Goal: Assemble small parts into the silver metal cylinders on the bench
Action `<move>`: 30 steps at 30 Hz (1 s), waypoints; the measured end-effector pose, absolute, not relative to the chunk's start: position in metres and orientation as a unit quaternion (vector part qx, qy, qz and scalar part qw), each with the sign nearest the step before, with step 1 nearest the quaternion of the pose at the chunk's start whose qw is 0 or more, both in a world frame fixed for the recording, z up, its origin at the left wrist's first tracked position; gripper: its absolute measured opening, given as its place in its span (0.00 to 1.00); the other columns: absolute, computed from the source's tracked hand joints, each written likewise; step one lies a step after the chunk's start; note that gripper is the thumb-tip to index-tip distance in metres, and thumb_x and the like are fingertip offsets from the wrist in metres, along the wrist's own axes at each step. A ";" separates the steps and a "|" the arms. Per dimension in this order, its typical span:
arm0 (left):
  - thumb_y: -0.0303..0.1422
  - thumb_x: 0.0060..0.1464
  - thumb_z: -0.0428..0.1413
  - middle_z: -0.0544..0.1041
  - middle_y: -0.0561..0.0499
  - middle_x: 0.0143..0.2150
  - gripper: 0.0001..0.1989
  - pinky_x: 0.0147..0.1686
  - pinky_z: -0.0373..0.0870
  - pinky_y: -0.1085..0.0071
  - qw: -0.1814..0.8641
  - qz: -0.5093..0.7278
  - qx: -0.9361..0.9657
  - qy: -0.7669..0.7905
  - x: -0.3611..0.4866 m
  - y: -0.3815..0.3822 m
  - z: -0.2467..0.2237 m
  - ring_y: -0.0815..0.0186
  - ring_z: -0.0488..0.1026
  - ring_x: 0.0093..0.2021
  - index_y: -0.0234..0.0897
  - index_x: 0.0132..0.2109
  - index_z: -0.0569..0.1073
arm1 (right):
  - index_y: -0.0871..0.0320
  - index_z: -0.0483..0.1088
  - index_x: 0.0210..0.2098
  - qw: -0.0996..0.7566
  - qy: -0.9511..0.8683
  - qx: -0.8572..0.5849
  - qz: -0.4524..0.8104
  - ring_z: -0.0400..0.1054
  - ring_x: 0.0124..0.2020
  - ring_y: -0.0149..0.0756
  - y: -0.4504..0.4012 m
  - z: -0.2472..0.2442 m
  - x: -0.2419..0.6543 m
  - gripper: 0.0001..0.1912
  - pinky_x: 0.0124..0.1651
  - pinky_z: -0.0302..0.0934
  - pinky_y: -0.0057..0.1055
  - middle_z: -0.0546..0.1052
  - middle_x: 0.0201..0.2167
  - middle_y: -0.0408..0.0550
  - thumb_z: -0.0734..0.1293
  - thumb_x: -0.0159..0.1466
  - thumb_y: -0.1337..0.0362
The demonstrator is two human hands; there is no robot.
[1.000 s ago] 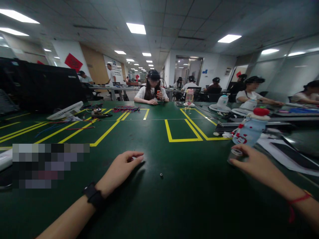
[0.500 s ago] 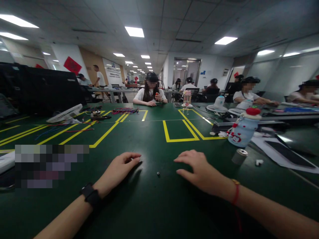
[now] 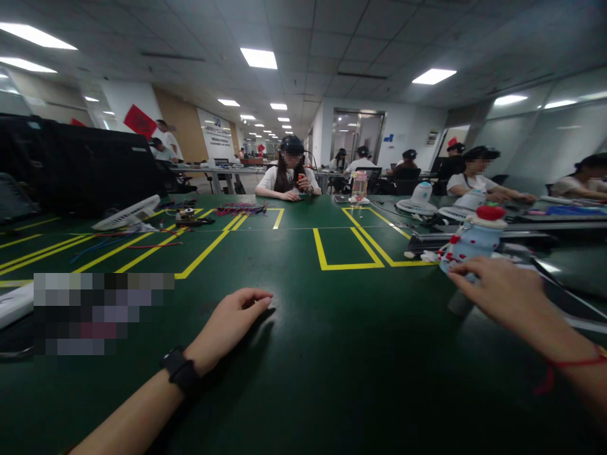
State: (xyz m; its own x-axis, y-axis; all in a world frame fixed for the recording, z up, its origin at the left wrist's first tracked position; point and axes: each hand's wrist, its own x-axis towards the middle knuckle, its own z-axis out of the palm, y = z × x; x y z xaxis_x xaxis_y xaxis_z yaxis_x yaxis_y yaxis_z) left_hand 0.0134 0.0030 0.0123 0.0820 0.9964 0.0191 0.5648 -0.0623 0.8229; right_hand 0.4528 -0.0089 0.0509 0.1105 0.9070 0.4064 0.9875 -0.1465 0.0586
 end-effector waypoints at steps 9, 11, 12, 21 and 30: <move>0.46 0.52 0.50 0.78 0.48 0.44 0.19 0.45 0.65 0.63 0.329 0.329 0.655 0.596 0.012 0.001 0.013 0.56 0.73 0.44 0.40 0.43 0.76 | 0.51 0.74 0.38 0.080 -0.601 -0.792 -0.074 0.67 0.38 0.44 -0.014 0.040 0.509 0.21 0.34 0.50 0.37 0.75 0.38 0.53 0.58 0.57 0.46; 0.46 0.52 0.51 0.78 0.48 0.43 0.19 0.45 0.65 0.63 0.327 0.332 0.653 0.597 0.012 0.000 0.013 0.56 0.74 0.44 0.40 0.43 0.76 | 0.50 0.74 0.38 0.086 -0.601 -0.790 -0.086 0.67 0.37 0.44 -0.013 0.039 0.511 0.21 0.35 0.50 0.37 0.76 0.37 0.51 0.58 0.56 0.45; 0.46 0.52 0.51 0.78 0.48 0.43 0.19 0.46 0.65 0.63 0.327 0.332 0.652 0.598 0.012 0.000 0.013 0.56 0.74 0.44 0.39 0.43 0.76 | 0.50 0.74 0.38 0.087 -0.603 -0.788 -0.087 0.67 0.37 0.44 -0.013 0.038 0.513 0.21 0.35 0.50 0.37 0.76 0.37 0.51 0.58 0.56 0.45; 0.47 0.52 0.50 0.79 0.48 0.43 0.20 0.44 0.65 0.63 0.331 0.324 0.649 0.603 0.013 0.002 0.011 0.56 0.74 0.45 0.39 0.43 0.75 | 0.51 0.74 0.38 0.100 -0.607 -0.787 -0.057 0.67 0.36 0.43 -0.014 0.036 0.520 0.24 0.33 0.52 0.35 0.76 0.38 0.51 0.58 0.56 0.43; 0.47 0.53 0.50 0.78 0.49 0.44 0.19 0.44 0.65 0.64 0.325 0.319 0.655 0.603 0.012 0.002 0.011 0.56 0.73 0.45 0.41 0.43 0.75 | 0.53 0.75 0.37 0.101 -0.621 -0.776 -0.045 0.67 0.36 0.42 -0.019 0.046 0.501 0.22 0.37 0.54 0.37 0.75 0.37 0.53 0.58 0.57 0.45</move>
